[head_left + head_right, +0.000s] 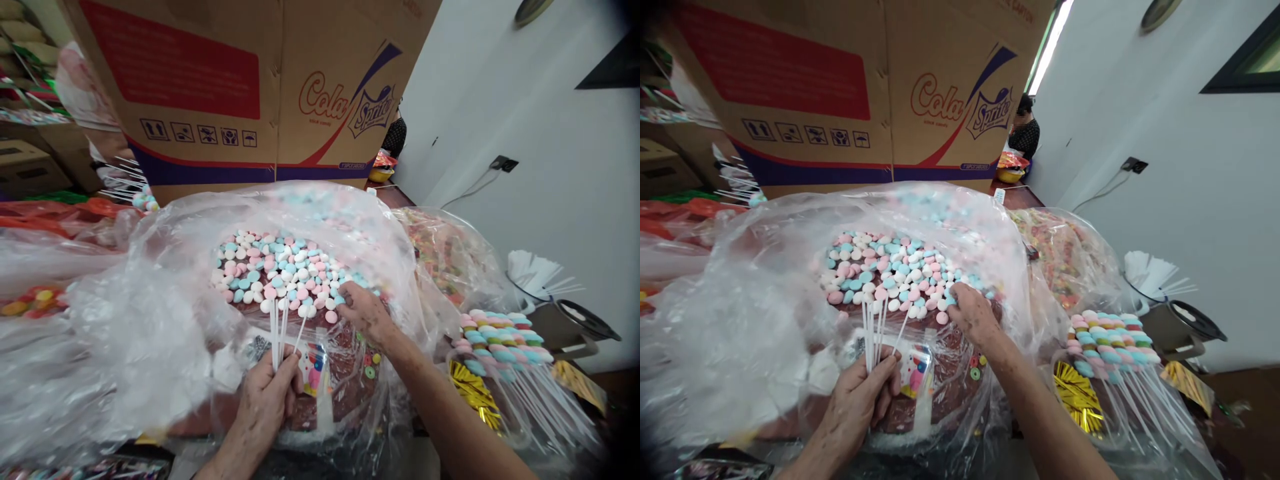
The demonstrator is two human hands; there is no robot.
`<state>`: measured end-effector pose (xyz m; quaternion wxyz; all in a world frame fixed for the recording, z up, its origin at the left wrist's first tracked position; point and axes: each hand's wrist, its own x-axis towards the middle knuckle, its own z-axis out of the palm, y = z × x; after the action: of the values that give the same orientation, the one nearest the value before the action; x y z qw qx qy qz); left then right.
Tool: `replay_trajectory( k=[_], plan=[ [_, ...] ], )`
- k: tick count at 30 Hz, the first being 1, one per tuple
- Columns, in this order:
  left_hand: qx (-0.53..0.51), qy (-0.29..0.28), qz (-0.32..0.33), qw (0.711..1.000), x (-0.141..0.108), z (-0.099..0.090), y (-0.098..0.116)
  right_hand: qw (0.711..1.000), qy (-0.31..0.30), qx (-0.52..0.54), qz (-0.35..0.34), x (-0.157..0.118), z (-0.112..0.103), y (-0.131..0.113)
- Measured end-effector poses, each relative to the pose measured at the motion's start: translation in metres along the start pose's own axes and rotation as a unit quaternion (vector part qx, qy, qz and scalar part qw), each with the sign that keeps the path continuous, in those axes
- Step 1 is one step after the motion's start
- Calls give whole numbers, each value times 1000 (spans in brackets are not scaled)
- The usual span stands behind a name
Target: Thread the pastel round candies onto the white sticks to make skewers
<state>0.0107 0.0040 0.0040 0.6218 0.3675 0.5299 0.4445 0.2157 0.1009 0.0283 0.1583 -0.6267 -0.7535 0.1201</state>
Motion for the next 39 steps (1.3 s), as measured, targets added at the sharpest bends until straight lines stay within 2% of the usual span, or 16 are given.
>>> replay_trajectory(
  k=[3, 7, 11, 15, 18, 20, 22, 23, 25, 26, 28, 30, 32, 39],
  plan=[
    [-6, 1, -2, 1000, -1, 0, 1, 1000, 7, 9, -6, 5, 1, -8],
    [-9, 3, 5, 1000, -1, 1, 1, 998, -23, -53, -33, 9, 5, -14],
    [8, -3, 11, 1000, 1, -1, -1, 993, -49, -106, -29, 7, 6, -24],
    [10, -5, 11, 1000, 2, -1, -5, 989, -42, -128, -58, 2, 7, -32],
    [27, -3, 14, 1000, 2, 0, -6, 996, -23, -87, -28, 4, 12, -26],
    [57, -5, 23, 998, 2, 1, -6, 1000, 6, 17, 25, 7, 13, -18],
    [85, 0, 36, 996, 2, 2, -6, 976, 33, 203, 75, 7, 11, -12],
    [97, 5, 44, 994, 2, 2, -6, 947, 37, 306, 94, 6, 8, -10],
    [125, 11, 65, 990, 3, 3, -6, 870, 27, 476, 124, 2, 0, -11],
    [141, 9, 76, 987, 4, 3, -6, 836, 19, 532, 135, -1, -5, -13],
    [165, 3, 90, 982, 5, 2, -6, 791, 5, 593, 146, -6, -13, -19],
    [176, -4, 92, 980, 6, 1, -6, 772, 0, 617, 152, -10, -18, -26],
    [181, -12, 94, 979, 6, 0, -7, 765, -1, 624, 158, -12, -19, -31],
    [213, -11, 118, 970, 6, -2, -6, 770, -3, 619, 152, -15, -10, -35]
  ],
)
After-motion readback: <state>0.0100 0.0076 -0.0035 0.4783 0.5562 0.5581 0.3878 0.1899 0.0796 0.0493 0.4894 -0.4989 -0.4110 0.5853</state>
